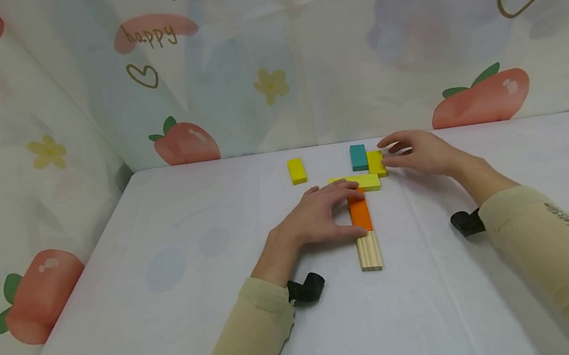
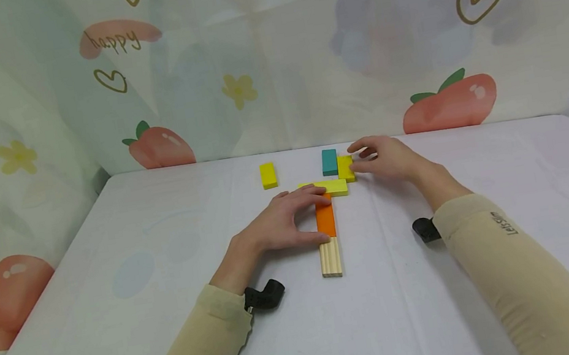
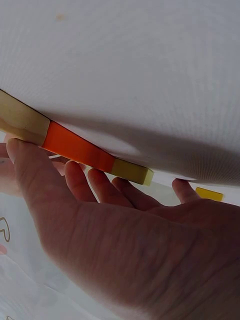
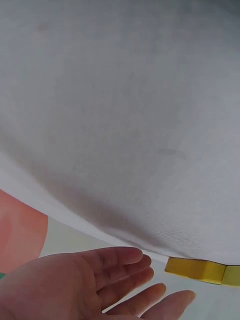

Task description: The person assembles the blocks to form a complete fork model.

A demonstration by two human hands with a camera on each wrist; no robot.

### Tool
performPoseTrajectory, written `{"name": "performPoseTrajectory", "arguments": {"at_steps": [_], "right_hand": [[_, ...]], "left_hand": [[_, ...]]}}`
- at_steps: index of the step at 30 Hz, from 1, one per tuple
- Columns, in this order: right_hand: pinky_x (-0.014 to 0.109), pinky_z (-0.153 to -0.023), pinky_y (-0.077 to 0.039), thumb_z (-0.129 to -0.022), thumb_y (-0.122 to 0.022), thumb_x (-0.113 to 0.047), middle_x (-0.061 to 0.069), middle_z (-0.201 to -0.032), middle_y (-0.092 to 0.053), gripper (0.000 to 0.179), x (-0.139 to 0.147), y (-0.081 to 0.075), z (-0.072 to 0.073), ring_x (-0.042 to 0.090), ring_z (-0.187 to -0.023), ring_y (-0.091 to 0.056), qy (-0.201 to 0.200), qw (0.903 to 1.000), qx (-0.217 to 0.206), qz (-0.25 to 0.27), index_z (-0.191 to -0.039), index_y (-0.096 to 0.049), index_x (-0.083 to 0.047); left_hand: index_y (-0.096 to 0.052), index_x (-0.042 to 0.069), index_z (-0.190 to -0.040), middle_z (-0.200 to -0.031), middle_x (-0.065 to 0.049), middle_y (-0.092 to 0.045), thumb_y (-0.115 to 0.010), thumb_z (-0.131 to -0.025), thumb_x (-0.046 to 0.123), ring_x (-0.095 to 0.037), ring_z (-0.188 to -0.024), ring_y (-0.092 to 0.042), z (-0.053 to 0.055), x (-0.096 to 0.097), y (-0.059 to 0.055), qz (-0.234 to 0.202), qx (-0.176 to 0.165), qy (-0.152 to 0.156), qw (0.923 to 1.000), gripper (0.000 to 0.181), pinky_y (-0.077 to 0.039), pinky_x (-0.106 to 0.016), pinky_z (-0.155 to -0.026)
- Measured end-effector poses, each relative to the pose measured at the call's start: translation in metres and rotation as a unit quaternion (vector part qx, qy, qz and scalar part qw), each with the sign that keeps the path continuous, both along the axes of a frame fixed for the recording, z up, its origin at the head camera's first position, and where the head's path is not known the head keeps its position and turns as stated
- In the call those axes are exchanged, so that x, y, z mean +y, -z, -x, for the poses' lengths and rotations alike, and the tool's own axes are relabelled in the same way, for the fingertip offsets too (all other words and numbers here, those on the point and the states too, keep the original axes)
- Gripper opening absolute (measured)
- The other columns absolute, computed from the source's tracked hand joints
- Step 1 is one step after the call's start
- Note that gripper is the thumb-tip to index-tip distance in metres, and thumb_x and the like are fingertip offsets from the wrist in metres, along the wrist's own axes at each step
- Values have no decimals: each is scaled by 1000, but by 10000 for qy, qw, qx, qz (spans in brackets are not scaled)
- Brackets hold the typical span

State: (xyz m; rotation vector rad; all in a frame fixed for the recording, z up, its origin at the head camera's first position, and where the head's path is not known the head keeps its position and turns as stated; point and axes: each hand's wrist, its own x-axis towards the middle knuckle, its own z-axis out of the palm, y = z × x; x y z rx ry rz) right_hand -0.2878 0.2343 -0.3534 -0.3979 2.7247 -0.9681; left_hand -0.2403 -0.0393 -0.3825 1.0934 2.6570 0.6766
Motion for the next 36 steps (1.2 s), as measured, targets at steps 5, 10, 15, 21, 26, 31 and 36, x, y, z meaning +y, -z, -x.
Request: {"name": "performPoseTrajectory", "arguments": {"at_steps": [5, 10, 15, 21, 26, 31, 36], "right_hand": [[61, -105, -41, -101, -64, -28, 28, -140, -50, 52, -3, -1, 1, 46, -127, -45, 29, 10000, -29, -45, -143, -51, -2], [59, -104, -42, -100, -65, -27, 28, -136, -52, 51, -5, -1, 2, 45, -123, -48, -1, 9999, -46, -89, -142, -51, -1], [57, -103, -44, -100, -65, -27, 27, -135, -53, 51, -6, 0, 3, 44, -120, -50, 36, 9999, -68, -125, -142, -52, -2], [56, -101, -46, -100, -65, -26, 27, -132, -54, 50, -7, 0, 4, 43, -117, -50, 38, 9998, -77, -175, -141, -52, -1], [54, -99, -48, -100, -66, -25, 27, -130, -55, 49, -9, 0, 4, 41, -114, -51, 100, 9997, -96, -214, -141, -53, -1], [53, -99, -48, -100, -66, -25, 27, -129, -55, 48, -11, -1, 3, 41, -113, -51, 130, 9996, -151, -220, -140, -54, -1], [53, -100, -47, -100, -66, -24, 27, -131, -54, 48, -12, -2, 3, 42, -114, -51, 131, 9995, -161, -232, -140, -54, -1]], "left_hand": [[-58, 27, -142, -156, 10, -41, -72, -88, 52, -6, -146, -28, 0, 0, -1, 9, -19, -3, 10000, 61, -16, -46, -121], [-58, 28, -142, -156, 10, -41, -72, -88, 52, -6, -146, -28, 0, 0, -1, 19, -23, -15, 10000, 61, -15, -46, -121], [-59, 28, -142, -156, 10, -41, -73, -87, 52, -5, -145, -29, 0, 0, 0, 15, -9, -11, 10000, 61, -15, -46, -121], [-59, 27, -141, -155, 10, -42, -73, -87, 52, -6, -145, -29, 0, 0, 0, 0, -26, -7, 10000, 61, -15, -47, -121], [-59, 27, -142, -156, 10, -41, -73, -87, 52, -7, -146, -29, 0, 0, 0, 33, -31, -36, 10000, 61, -15, -47, -121], [-59, 27, -142, -156, 10, -41, -73, -87, 52, -7, -146, -28, 0, 0, 0, 41, -55, -43, 10000, 62, -15, -47, -121], [-59, 27, -141, -155, 10, -42, -73, -87, 52, -7, -146, -28, 0, 0, 0, 11, -41, -25, 10000, 61, -16, -47, -121]]}}
